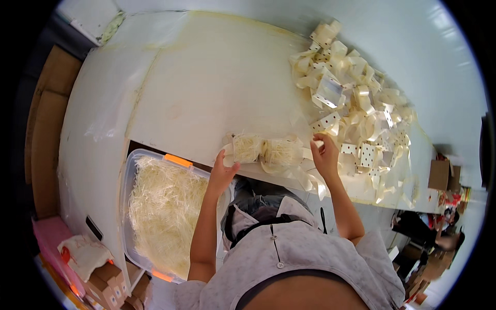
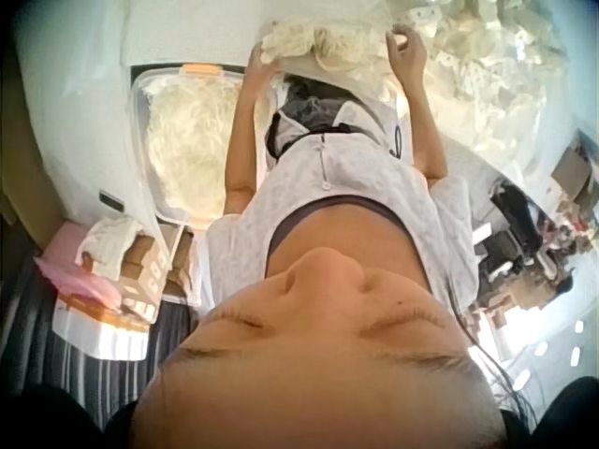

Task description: The person repeatedly picks small white boxes with polka-dotted ribbons from a table and inserts handfuls of shredded paper filler into each box. The person places the filled boxes back on the table. Another person works nearby at a separate table.

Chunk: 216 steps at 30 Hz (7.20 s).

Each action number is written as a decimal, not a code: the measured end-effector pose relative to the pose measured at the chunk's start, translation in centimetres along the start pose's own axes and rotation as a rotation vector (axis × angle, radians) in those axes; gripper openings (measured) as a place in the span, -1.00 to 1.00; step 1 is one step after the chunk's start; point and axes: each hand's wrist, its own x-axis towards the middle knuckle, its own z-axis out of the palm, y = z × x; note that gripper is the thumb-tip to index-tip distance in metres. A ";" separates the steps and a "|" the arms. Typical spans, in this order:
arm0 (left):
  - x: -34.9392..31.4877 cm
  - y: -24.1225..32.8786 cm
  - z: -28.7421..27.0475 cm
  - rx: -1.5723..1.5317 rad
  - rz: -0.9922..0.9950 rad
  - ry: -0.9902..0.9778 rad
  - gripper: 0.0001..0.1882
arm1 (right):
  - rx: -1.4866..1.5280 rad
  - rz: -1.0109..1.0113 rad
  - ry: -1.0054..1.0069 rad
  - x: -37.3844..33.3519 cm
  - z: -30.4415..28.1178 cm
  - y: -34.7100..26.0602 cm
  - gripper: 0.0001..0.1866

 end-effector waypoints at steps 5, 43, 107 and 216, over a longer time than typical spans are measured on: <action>2.0 -2.7 2.2 0.286 0.215 0.275 -0.35 | 0.033 0.148 0.035 -5.2 0.5 1.6 -0.75; 2.4 3.4 -4.1 0.436 0.012 -0.063 -0.31 | 0.328 0.496 -0.275 -4.0 4.0 4.7 -0.39; -17.3 2.2 106.7 0.157 -0.243 -0.943 -0.36 | 0.703 0.944 0.755 -26.3 -67.2 74.3 -0.74; 2.0 5.9 6.0 1.428 -0.284 0.366 -0.73 | -0.357 0.112 0.049 -8.0 -18.9 24.7 -0.22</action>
